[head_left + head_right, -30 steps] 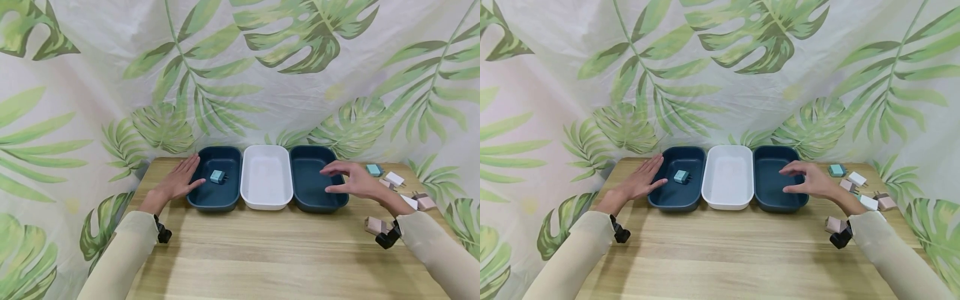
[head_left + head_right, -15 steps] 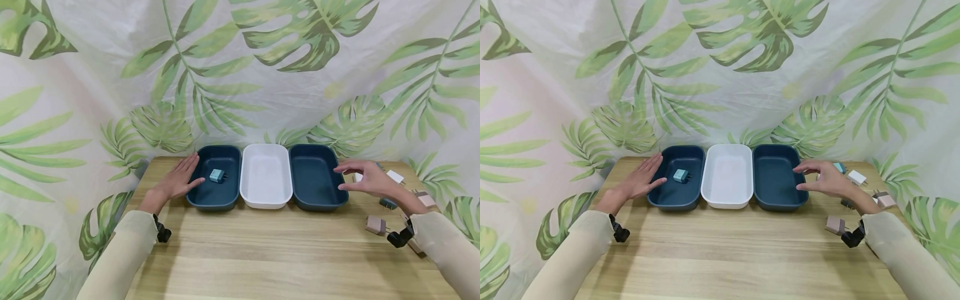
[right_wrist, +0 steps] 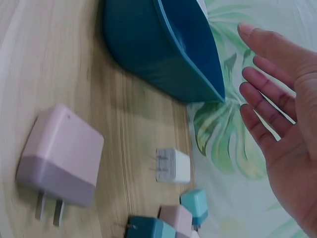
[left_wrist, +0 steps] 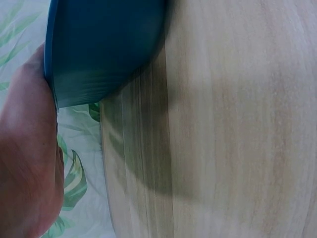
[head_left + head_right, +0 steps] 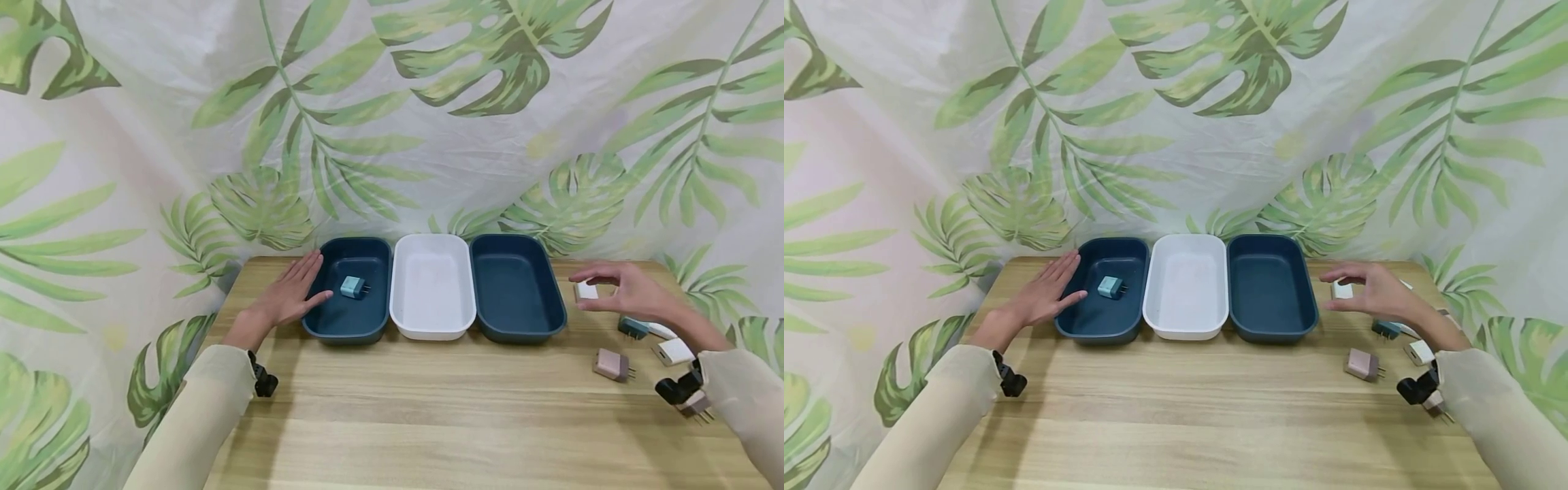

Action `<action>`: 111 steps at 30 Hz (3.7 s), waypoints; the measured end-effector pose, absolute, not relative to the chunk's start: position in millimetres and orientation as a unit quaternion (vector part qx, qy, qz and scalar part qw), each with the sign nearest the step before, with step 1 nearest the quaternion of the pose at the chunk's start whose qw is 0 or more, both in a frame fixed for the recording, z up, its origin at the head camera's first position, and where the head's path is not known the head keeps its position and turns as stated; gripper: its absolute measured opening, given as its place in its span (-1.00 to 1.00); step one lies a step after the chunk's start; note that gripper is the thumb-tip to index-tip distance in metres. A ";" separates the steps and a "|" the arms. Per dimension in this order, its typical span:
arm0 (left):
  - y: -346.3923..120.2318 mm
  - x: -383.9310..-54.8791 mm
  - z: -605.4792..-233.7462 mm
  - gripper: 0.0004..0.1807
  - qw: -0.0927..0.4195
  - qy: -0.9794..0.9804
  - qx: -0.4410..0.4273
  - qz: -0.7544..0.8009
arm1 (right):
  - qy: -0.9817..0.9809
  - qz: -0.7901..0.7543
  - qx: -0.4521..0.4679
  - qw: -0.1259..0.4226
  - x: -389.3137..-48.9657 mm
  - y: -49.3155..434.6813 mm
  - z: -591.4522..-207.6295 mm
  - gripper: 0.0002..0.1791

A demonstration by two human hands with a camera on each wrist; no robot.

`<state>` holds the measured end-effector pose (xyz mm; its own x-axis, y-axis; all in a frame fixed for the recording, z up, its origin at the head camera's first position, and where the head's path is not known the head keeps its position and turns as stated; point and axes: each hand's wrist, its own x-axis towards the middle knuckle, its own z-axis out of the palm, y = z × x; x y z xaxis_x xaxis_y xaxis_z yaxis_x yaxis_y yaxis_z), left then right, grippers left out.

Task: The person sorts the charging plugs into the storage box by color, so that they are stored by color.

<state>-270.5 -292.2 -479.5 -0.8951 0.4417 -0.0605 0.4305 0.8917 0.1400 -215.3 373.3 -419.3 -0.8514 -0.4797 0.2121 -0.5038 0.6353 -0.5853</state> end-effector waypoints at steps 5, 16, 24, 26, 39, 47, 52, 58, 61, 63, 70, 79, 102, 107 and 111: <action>-293.5 -271.6 -483.1 0.01 0.037 0.971 0.227 0.070 | -0.916 0.299 0.266 0.033 -212.6 385.2 -415.4 -0.49; -292.5 -270.1 -480.3 0.01 0.041 0.972 0.222 0.064 | -0.905 0.316 0.285 0.015 -208.5 419.2 -423.5 -0.44; -291.7 -270.0 -479.4 0.00 0.048 0.973 0.220 0.057 | -0.913 0.321 0.251 -0.018 -199.7 442.3 -430.2 -0.46; -291.7 -270.2 -480.4 0.00 0.046 0.972 0.221 0.059 | -0.913 0.318 0.257 -0.017 -198.3 447.7 -432.0 -0.46; -292.3 -269.6 -481.6 0.01 0.038 0.971 0.225 0.073 | -0.901 0.339 0.267 -0.038 -190.0 472.7 -445.7 -0.44; -292.9 -269.8 -484.0 0.00 0.044 0.972 0.220 0.066 | -0.903 0.334 0.270 -0.018 -190.9 480.9 -457.4 -0.41; -292.5 -270.1 -483.5 0.00 0.044 0.971 0.223 0.069 | -0.906 0.331 0.265 -0.017 -192.5 484.8 -462.8 -0.42; -296.1 -268.7 -483.5 0.00 0.043 0.972 0.220 0.068 | -0.910 0.319 0.266 -0.008 -196.8 481.9 -465.5 -0.45; -296.4 -268.7 -483.1 0.00 0.039 0.972 0.222 0.066 | -0.910 0.320 0.263 0.000 -197.1 481.1 -465.9 -0.47; -295.6 -269.4 -482.8 0.00 0.037 0.972 0.224 0.067 | -0.912 0.321 0.256 0.000 -196.6 481.9 -466.6 -0.47; -293.1 -270.2 -480.5 0.00 0.043 0.972 0.222 0.067 | -0.921 0.303 0.246 0.007 -195.4 484.7 -471.9 -0.48; -291.7 -270.9 -479.0 0.00 0.042 0.972 0.222 0.065 | -0.929 0.289 0.232 0.009 -192.1 479.0 -472.4 -0.48; -292.7 -271.5 -481.0 0.00 0.046 0.972 0.220 0.072 | -0.955 0.219 0.199 0.019 -189.2 464.2 -480.7 -0.45; -293.2 -271.3 -480.2 0.00 0.046 0.972 0.220 0.070 | -0.959 0.212 0.187 0.000 -190.2 458.6 -480.3 -0.44; -293.0 -270.9 -480.2 0.00 0.045 0.971 0.222 0.071 | -0.957 0.219 0.189 -0.010 -191.6 455.0 -481.4 -0.44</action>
<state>-270.9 -293.0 -480.2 -0.8973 0.4379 -0.0562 0.4251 0.8913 0.1579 -191.6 455.0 -481.4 -0.9286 -0.3656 0.0629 -0.3566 0.8330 -0.4230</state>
